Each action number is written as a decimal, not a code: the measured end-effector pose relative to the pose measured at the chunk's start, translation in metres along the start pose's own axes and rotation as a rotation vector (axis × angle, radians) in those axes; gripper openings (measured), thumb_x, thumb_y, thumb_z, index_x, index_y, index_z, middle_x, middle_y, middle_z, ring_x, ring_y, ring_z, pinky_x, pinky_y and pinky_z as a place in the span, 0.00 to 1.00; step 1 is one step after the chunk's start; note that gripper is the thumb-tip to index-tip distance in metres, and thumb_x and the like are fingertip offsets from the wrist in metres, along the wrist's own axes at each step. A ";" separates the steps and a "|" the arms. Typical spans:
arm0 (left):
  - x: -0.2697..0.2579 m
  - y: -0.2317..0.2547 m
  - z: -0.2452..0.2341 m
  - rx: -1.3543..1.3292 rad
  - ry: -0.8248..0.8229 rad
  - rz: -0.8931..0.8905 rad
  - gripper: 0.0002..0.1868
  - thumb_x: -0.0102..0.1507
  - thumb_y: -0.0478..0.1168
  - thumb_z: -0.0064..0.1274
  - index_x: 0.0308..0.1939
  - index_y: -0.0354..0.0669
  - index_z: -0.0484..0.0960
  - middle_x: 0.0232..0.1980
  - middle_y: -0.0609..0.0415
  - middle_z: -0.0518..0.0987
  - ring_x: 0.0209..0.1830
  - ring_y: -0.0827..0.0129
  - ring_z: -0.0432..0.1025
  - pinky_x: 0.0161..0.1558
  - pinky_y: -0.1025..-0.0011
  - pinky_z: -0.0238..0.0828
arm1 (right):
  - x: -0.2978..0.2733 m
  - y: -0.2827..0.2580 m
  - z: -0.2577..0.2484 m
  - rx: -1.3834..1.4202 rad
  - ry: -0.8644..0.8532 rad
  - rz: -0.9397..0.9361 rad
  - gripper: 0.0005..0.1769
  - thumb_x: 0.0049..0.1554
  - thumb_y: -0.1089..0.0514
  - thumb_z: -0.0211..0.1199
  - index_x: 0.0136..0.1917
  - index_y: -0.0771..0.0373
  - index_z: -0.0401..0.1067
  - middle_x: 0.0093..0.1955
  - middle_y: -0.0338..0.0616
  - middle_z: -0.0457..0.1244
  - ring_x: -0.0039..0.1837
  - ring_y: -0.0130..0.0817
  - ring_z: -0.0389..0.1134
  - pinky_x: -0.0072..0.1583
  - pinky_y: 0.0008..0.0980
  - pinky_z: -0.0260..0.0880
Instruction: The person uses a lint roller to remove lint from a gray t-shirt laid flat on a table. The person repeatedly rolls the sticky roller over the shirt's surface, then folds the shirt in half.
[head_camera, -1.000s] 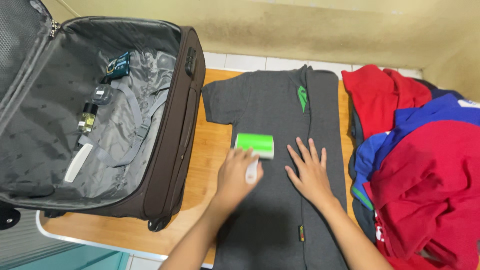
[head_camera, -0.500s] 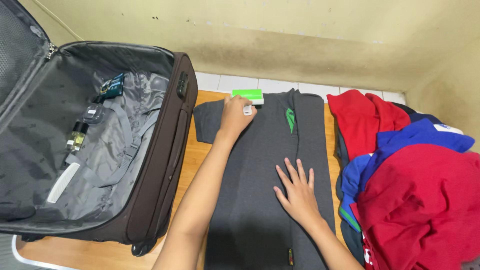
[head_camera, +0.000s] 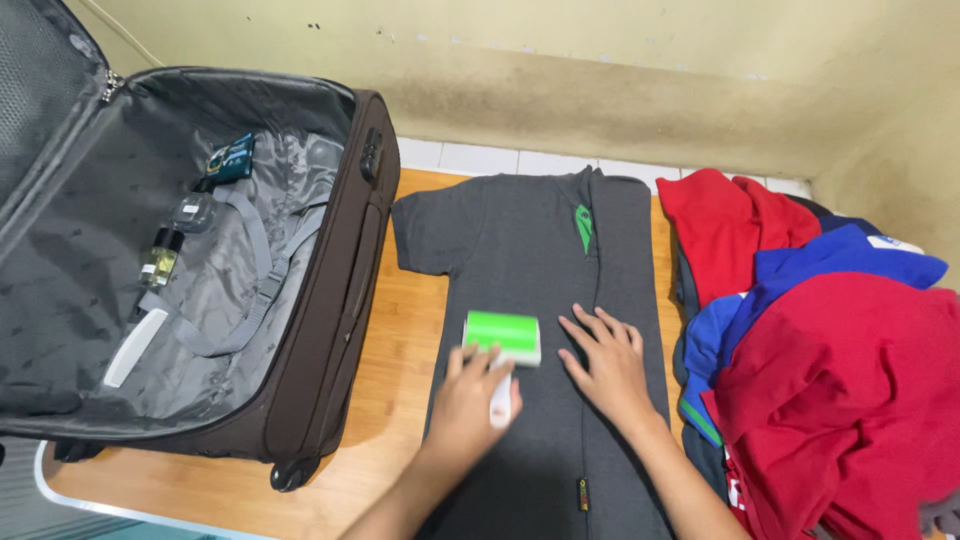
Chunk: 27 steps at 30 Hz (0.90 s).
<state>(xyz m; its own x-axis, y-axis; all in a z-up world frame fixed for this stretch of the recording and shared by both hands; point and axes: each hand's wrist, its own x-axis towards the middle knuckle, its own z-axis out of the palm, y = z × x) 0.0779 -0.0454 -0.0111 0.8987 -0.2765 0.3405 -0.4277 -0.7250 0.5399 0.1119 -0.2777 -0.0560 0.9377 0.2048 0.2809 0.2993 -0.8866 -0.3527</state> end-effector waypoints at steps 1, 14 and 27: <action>-0.011 0.004 -0.005 -0.043 -0.004 -0.009 0.17 0.56 0.40 0.61 0.47 0.39 0.88 0.57 0.43 0.81 0.61 0.44 0.68 0.57 0.58 0.73 | 0.003 0.005 -0.002 0.040 0.020 0.020 0.26 0.54 0.50 0.65 0.66 0.52 0.74 0.70 0.38 0.63 0.73 0.46 0.59 0.70 0.50 0.57; 0.084 -0.033 0.033 -0.028 0.060 0.079 0.14 0.55 0.41 0.62 0.42 0.38 0.88 0.49 0.46 0.82 0.54 0.50 0.70 0.52 0.60 0.74 | 0.004 0.021 0.006 0.070 0.098 0.081 0.23 0.53 0.55 0.67 0.63 0.52 0.76 0.72 0.45 0.60 0.78 0.53 0.54 0.74 0.57 0.48; 0.229 -0.079 0.091 -0.051 0.203 0.049 0.11 0.54 0.41 0.62 0.36 0.40 0.87 0.40 0.48 0.83 0.45 0.47 0.71 0.46 0.57 0.73 | 0.006 0.025 0.009 -0.062 -0.023 0.071 0.32 0.56 0.50 0.61 0.74 0.52 0.65 0.81 0.53 0.49 0.81 0.58 0.46 0.75 0.62 0.44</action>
<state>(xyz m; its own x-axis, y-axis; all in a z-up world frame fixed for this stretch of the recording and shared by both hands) 0.3261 -0.1094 -0.0459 0.8406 -0.1741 0.5128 -0.4794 -0.6797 0.5552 0.1267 -0.2952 -0.0707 0.9601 0.1491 0.2366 0.2210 -0.9230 -0.3151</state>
